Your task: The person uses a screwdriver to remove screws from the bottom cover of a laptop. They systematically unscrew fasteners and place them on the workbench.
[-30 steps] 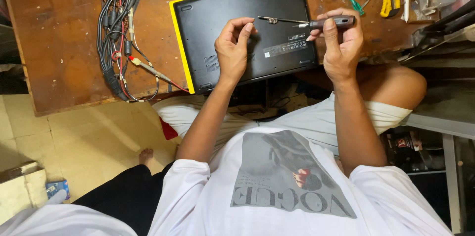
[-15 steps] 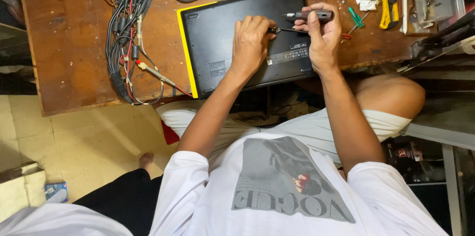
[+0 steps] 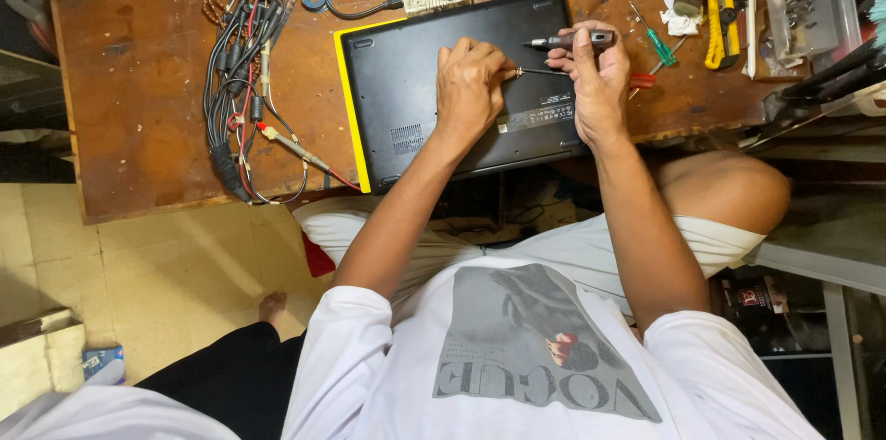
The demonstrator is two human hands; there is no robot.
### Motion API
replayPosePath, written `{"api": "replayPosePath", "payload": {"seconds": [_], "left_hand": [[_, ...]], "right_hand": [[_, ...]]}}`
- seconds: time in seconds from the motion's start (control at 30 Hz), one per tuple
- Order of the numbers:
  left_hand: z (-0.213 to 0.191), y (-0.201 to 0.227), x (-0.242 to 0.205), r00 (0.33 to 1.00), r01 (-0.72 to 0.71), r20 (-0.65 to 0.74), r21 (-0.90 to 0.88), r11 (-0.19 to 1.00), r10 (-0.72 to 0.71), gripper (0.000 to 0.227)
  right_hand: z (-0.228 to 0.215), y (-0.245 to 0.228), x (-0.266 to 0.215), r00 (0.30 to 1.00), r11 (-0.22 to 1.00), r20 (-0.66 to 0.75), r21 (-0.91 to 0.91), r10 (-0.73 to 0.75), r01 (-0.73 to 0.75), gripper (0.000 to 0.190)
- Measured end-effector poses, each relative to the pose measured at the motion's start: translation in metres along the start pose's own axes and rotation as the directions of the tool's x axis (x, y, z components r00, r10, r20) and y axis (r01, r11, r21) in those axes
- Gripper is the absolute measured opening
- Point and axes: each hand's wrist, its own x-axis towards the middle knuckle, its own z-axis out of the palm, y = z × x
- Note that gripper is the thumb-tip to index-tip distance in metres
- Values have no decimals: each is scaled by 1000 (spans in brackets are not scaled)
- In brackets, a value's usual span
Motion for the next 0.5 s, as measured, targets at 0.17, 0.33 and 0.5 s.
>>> {"api": "replayPosePath", "payload": {"seconds": [0.17, 0.33, 0.5], "left_hand": [[5, -1, 0, 991, 132, -4, -84, 988, -133, 15], [2, -2, -1, 984, 175, -8, -73, 982, -176, 10], [-18, 14, -2, 874, 411, 80, -650, 640, -480, 7]], "right_hand": [[2, 0, 4, 999, 999, -21, 13, 41, -41, 23], [5, -1, 5, 995, 996, -66, 63, 73, -69, 28], [15, -18, -14, 988, 987, -1, 31, -155, 155, 19]]}}
